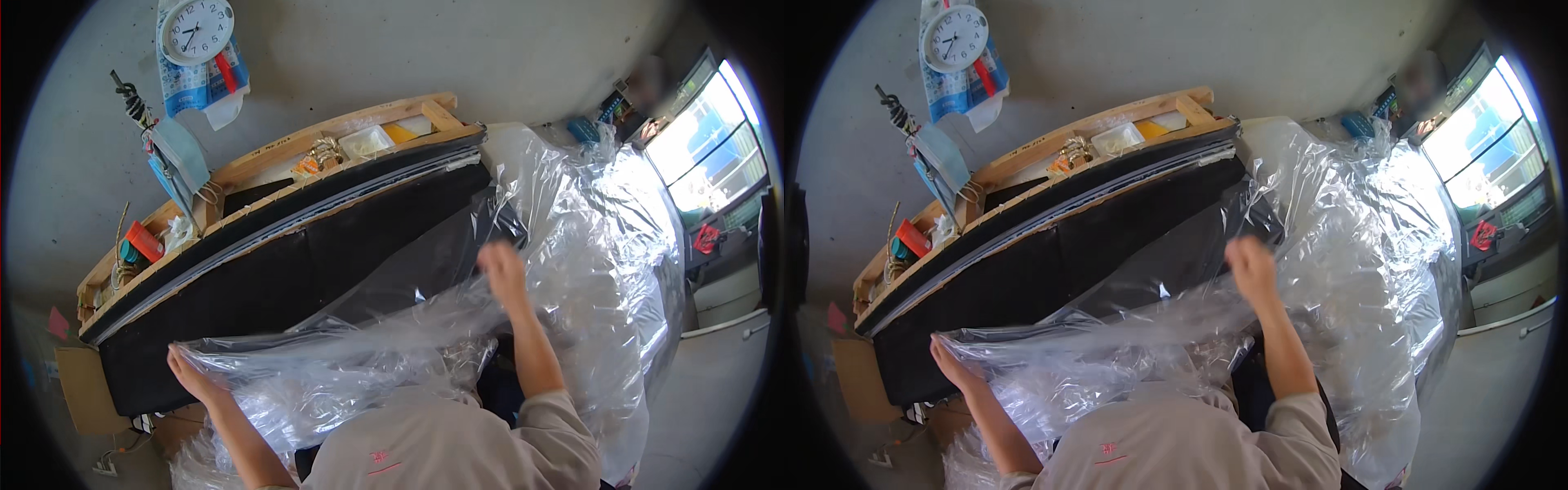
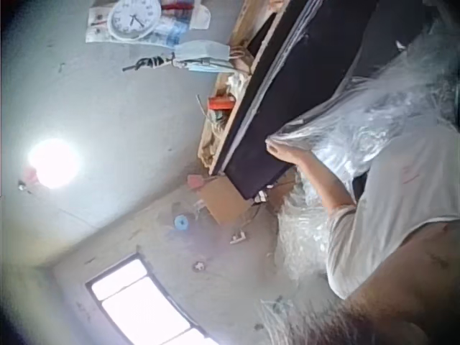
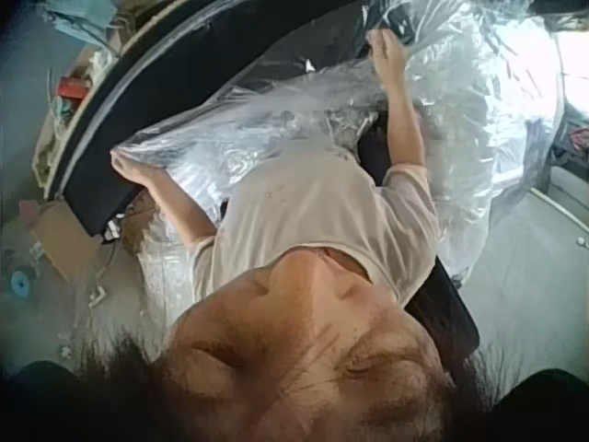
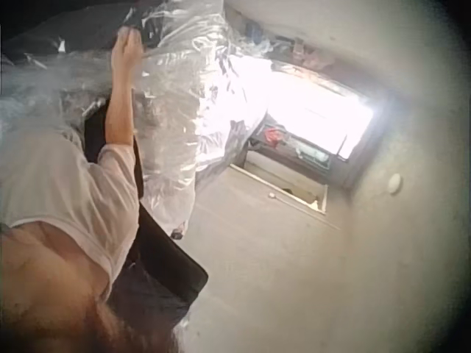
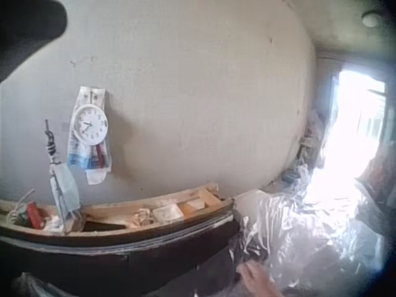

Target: The person wraps a long black object in plastic bubble wrap by hand.

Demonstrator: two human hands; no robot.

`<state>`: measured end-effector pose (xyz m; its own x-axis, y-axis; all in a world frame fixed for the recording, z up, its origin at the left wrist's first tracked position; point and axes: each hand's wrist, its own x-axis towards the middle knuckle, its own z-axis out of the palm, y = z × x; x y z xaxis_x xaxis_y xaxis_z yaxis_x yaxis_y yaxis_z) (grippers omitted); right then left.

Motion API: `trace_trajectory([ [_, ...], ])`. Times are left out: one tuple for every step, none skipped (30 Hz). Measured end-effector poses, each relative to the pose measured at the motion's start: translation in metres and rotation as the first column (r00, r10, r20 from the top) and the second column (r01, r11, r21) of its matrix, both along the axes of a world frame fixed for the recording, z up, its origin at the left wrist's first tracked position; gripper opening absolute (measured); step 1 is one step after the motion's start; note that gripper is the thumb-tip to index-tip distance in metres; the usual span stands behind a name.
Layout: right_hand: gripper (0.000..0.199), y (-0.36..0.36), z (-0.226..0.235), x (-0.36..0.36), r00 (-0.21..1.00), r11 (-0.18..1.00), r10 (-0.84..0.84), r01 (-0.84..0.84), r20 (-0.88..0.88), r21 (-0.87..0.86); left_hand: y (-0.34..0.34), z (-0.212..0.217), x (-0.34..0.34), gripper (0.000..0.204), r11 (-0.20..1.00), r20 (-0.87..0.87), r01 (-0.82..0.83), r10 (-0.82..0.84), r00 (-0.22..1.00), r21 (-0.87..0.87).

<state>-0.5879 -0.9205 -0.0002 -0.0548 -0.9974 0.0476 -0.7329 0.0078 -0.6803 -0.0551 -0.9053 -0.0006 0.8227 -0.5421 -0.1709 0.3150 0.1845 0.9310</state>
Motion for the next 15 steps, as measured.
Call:
trace_trajectory([
  [0.026,-0.029,0.007,-0.001,0.983,0.956,-0.154,0.124,-0.096,-0.267,-0.005,-0.002,0.012,0.023,0.999,0.177,0.033,-0.03,0.984,-0.012],
  [0.032,-0.048,0.007,0.005,0.938,0.83,-0.314,0.195,-0.149,-0.523,-0.012,0.005,0.016,0.021,0.998,0.486,-0.056,0.052,0.873,-0.007],
  [0.039,-0.046,0.004,0.017,0.873,0.919,-0.222,0.038,-0.434,-0.392,-0.026,-0.014,0.057,0.023,0.987,0.779,-0.16,0.087,0.621,0.017],
  [0.048,-0.042,0.003,0.034,0.738,0.972,-0.083,-0.089,-0.669,-0.219,-0.029,-0.026,0.101,0.024,0.971,0.813,-0.237,0.117,0.571,0.026],
  [0.056,-0.032,-0.007,0.048,0.734,0.97,0.089,-0.219,-0.674,-0.11,-0.028,-0.023,0.129,0.026,0.888,0.925,-0.457,0.129,0.357,0.053],
  [0.056,-0.032,-0.002,0.056,0.733,0.964,0.101,-0.239,-0.672,-0.115,-0.013,-0.027,0.17,0.03,0.844,0.941,-0.53,0.112,0.32,0.08],
  [0.058,-0.029,0.01,0.063,0.811,0.985,0.092,-0.158,-0.578,-0.064,0.003,-0.019,0.183,0.034,0.802,0.931,-0.56,0.014,0.365,0.207],
  [0.061,-0.033,0.015,0.067,0.875,0.996,0.078,-0.088,-0.477,0.001,0.016,-0.012,0.192,0.038,0.74,0.907,-0.586,-0.078,0.413,0.33],
  [0.063,-0.051,0.002,0.048,0.843,0.981,-0.193,0.174,-0.501,-0.086,0.014,-0.002,0.175,0.035,0.927,0.566,-0.355,0.228,0.792,0.123],
  [0.06,-0.073,0.0,0.03,0.801,0.924,-0.374,0.362,-0.468,-0.12,0.019,-0.009,0.19,0.035,0.907,0.585,-0.4,0.256,0.769,0.129],
  [0.054,-0.084,-0.002,0.007,0.726,0.874,-0.454,0.476,-0.517,-0.099,0.024,-0.033,0.209,0.032,0.854,0.799,-0.446,0.06,0.598,0.269],
  [0.048,-0.097,0.029,0.014,0.743,0.868,-0.378,0.492,-0.552,0.068,0.023,-0.06,0.228,0.028,0.751,0.902,-0.542,-0.166,0.398,0.377],
  [0.044,-0.111,0.03,0.023,0.805,0.944,-0.326,0.245,-0.495,-0.222,0.014,-0.076,0.234,0.024,0.606,0.884,-0.658,-0.411,0.222,0.447],
  [0.041,-0.107,0.027,0.032,0.845,0.872,-0.275,0.018,-0.459,-0.489,-0.018,-0.042,0.17,0.03,0.708,0.904,-0.568,-0.276,0.325,0.42],
  [0.037,-0.098,0.05,0.087,0.979,0.885,0.003,-0.098,-0.206,-0.454,-0.02,-0.017,0.143,0.03,0.786,0.93,-0.544,-0.103,0.353,0.294],
])
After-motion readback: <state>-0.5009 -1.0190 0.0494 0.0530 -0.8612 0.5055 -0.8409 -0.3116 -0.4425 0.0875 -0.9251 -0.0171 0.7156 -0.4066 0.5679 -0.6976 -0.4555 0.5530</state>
